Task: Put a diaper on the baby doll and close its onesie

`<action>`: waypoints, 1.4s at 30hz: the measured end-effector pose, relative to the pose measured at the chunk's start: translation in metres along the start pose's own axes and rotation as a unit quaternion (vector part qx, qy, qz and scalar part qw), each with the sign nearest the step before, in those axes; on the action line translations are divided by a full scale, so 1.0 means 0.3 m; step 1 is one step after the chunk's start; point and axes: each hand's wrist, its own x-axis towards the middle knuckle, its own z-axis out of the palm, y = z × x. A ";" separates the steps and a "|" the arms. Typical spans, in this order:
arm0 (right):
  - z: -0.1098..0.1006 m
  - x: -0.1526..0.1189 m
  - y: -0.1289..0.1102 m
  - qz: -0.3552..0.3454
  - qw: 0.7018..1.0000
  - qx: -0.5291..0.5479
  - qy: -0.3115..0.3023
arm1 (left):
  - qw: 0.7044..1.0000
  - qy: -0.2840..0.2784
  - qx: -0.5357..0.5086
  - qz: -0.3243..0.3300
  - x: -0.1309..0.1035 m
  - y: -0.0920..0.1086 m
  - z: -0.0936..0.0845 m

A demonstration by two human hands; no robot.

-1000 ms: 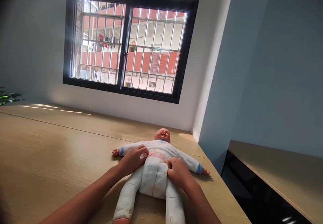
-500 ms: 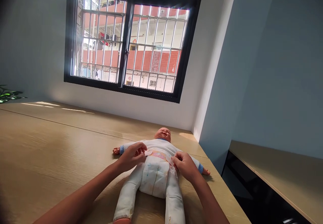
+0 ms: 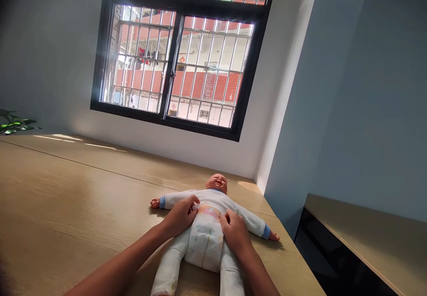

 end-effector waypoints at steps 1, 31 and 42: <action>0.000 -0.001 0.001 -0.002 1.000 0.003 0.002 | 1.000 0.005 0.005 0.003 0.000 -0.003 0.002; -0.070 0.003 0.091 0.080 0.996 -0.047 -0.006 | 0.996 -0.040 -0.074 0.001 -0.024 0.018 -0.055; -0.131 -0.005 0.071 0.045 0.998 0.042 0.025 | 0.995 -0.040 -0.089 0.007 -0.037 0.000 -0.074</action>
